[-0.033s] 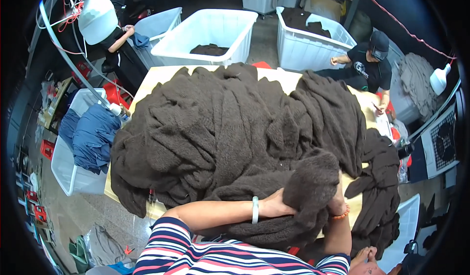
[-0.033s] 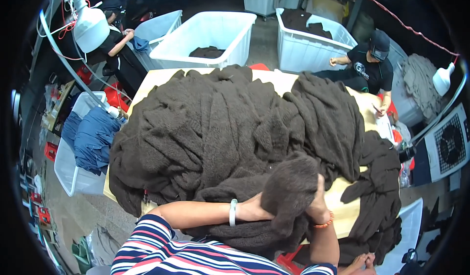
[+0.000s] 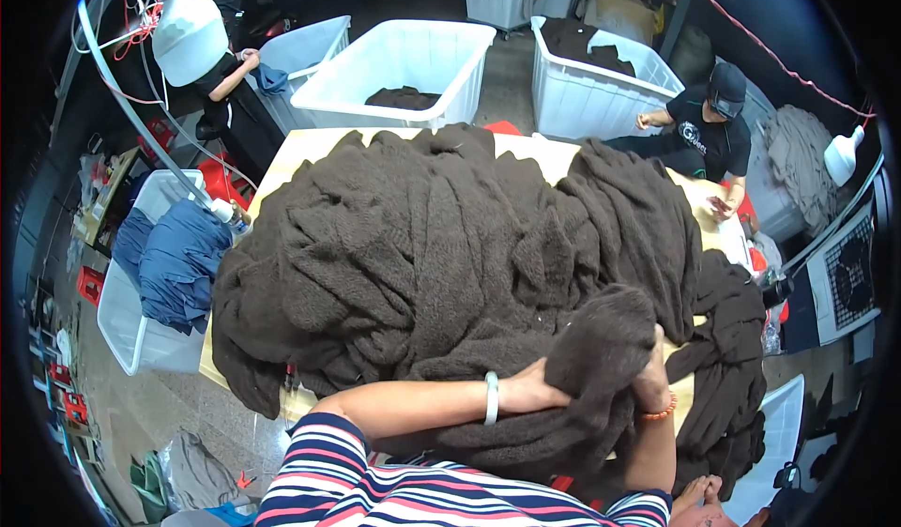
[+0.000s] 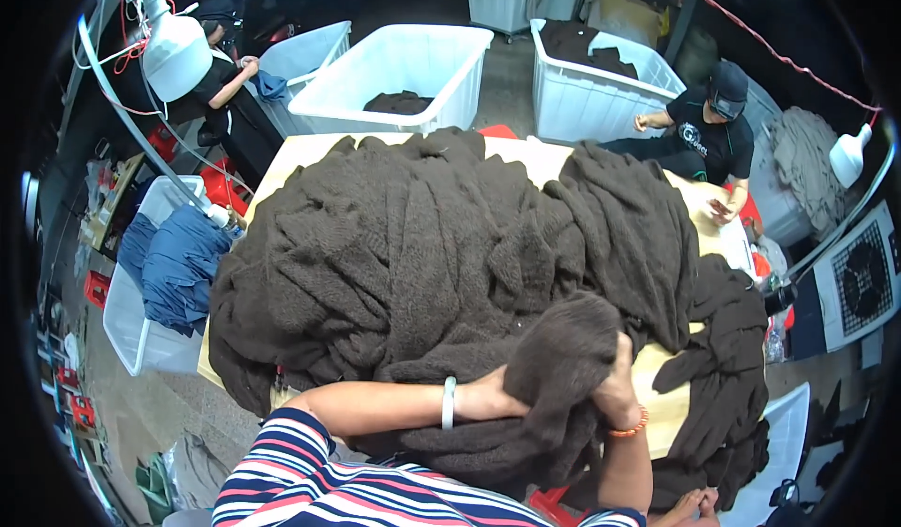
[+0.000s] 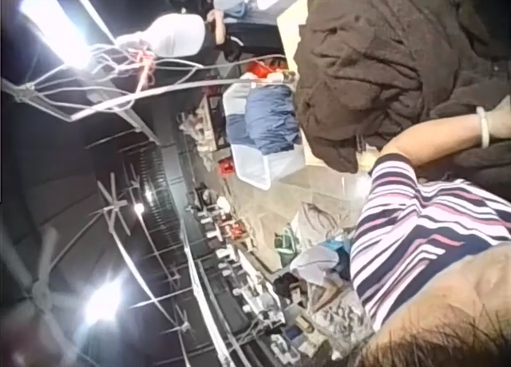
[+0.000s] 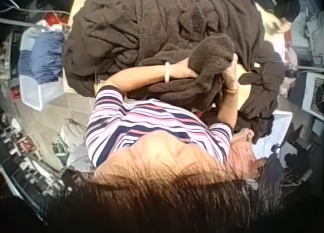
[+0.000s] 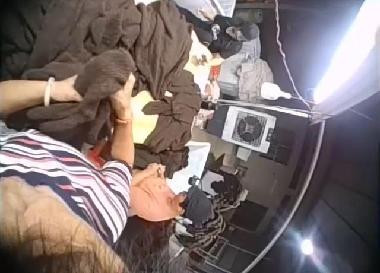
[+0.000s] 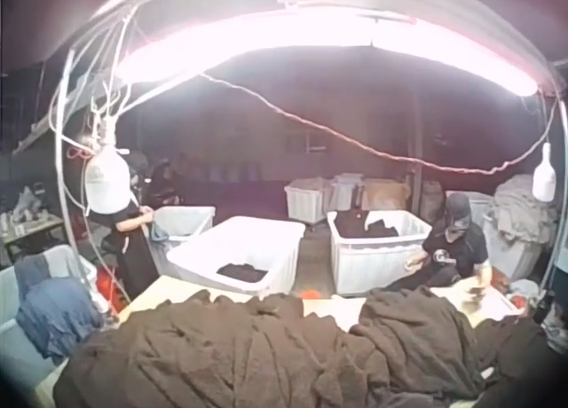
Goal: Fastening buttons on a brown garment at a sewing factory workstation.
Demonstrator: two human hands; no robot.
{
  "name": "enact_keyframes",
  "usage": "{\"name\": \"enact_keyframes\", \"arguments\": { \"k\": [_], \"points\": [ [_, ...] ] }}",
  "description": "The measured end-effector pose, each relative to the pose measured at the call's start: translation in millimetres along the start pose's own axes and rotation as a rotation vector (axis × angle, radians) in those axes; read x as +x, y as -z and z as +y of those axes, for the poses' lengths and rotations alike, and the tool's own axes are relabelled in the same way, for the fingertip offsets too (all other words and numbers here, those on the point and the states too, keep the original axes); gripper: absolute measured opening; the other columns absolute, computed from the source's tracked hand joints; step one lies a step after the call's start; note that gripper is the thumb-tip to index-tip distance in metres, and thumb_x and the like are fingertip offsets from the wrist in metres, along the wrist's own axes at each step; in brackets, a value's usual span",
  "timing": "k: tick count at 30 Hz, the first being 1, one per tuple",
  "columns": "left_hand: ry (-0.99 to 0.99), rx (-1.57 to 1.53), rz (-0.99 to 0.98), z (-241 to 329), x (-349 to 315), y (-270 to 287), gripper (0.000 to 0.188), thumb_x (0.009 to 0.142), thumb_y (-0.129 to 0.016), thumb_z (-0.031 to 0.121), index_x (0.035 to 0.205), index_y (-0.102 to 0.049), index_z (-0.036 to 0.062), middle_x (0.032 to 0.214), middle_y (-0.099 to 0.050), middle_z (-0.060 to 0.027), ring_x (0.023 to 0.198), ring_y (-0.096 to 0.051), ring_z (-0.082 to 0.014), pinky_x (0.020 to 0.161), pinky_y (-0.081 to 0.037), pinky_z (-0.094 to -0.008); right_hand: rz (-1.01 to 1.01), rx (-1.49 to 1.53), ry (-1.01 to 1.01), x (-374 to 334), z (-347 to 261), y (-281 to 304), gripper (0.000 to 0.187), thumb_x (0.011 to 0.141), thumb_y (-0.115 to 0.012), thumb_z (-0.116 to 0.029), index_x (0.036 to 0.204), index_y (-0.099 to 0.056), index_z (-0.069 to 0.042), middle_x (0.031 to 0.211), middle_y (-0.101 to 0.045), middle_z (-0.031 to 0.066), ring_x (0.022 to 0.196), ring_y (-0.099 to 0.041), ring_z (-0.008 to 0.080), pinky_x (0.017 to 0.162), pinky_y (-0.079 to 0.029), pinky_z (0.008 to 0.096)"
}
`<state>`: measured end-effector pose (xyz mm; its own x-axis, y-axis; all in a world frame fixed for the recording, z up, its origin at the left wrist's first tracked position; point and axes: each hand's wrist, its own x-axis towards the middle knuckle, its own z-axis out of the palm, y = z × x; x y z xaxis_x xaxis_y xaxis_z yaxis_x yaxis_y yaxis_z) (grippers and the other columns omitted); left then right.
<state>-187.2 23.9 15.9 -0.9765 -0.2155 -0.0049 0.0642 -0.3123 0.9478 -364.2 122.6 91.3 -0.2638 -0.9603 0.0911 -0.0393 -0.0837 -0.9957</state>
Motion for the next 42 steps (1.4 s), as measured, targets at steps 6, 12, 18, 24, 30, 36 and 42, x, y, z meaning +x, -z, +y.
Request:
{"name": "enact_keyframes", "arguments": {
  "k": [6,12,18,24,30,36,42],
  "points": [
    [-0.386,0.875,0.284,108,97,204,0.025,0.084,-0.059,0.014,0.104,-0.07,0.0052,0.109,-0.068,-0.0086,0.099,-0.063,-0.0194,0.088,-0.051,-0.0358,0.324,-0.147,-0.077,-12,-24,16,0.041,0.093,-0.064,-0.009,0.131,-0.051,0.002,0.101,-0.066,0.0066,0.082,-0.063,0.009,0.072,-0.052,0.0227],
    [-0.795,0.242,1.011,341,70,237,0.129,0.078,-0.078,0.047,0.151,0.022,0.0095,0.159,-0.018,-0.0166,0.146,-0.017,-0.0303,0.118,-0.014,-0.0444,0.403,-0.102,-0.155,-34,3,20,0.041,0.096,-0.06,-0.008,0.133,-0.048,0.003,0.099,-0.066,0.0092,0.079,-0.067,0.013,0.073,-0.054,0.0248],
    [-0.108,0.652,0.334,177,-45,191,0.027,0.093,-0.062,0.023,0.108,-0.065,0.0012,0.1,-0.069,-0.0062,0.095,-0.064,-0.0148,0.082,-0.051,-0.0304,0.161,-0.181,-0.459,-69,51,-22,0.057,0.083,-0.071,-0.003,0.136,-0.05,-0.002,0.109,-0.063,0.0103,0.099,-0.061,0.0148,0.086,-0.051,0.0261],
    [0.497,0.966,0.205,8,-238,123,0.061,0.072,-0.082,0.019,0.125,-0.059,0.0011,0.116,-0.061,-0.0167,0.11,-0.06,-0.0263,0.099,-0.046,-0.0382,-0.345,-0.819,-0.303,-91,53,-81,0.098,0.058,-0.09,-0.03,0.141,-0.044,-0.006,0.138,-0.046,0.0186,0.128,-0.043,0.0364,0.108,-0.035,0.0443],
    [0.453,1.427,0.43,-69,-290,110,0.05,0.066,-0.062,0.002,0.116,-0.061,-0.002,0.101,-0.062,-0.0179,0.103,-0.059,-0.0364,0.097,-0.046,-0.0412,-0.369,-0.905,-0.162,-96,94,-80,0.057,0.06,-0.062,0.003,0.117,-0.064,-0.007,0.1,-0.061,0.013,0.1,-0.057,0.0333,0.092,-0.045,0.0435],
    [0.088,0.1,0.854,-3,-263,138,0.029,0.085,-0.047,-0.004,0.11,-0.063,-0.0015,0.111,-0.066,-0.0091,0.104,-0.063,-0.0219,0.092,-0.05,-0.0337,-0.118,-0.438,-0.261,-38,64,-17,0.044,0.073,-0.05,0.005,0.114,-0.063,0.002,0.109,-0.064,0.0074,0.102,-0.06,0.0179,0.093,-0.046,0.031],
    [-0.216,-0.269,0.905,72,-179,173,0.028,0.097,-0.052,0.01,0.122,-0.06,-0.0014,0.117,-0.065,-0.0112,0.107,-0.062,-0.0217,0.096,-0.049,-0.0338,0.115,-0.605,0.133,90,24,32,0.025,0.091,-0.062,-0.009,0.112,-0.063,0.004,0.104,-0.067,0.0061,0.097,-0.06,0.0129,0.09,-0.045,0.0259]
  ]
}}
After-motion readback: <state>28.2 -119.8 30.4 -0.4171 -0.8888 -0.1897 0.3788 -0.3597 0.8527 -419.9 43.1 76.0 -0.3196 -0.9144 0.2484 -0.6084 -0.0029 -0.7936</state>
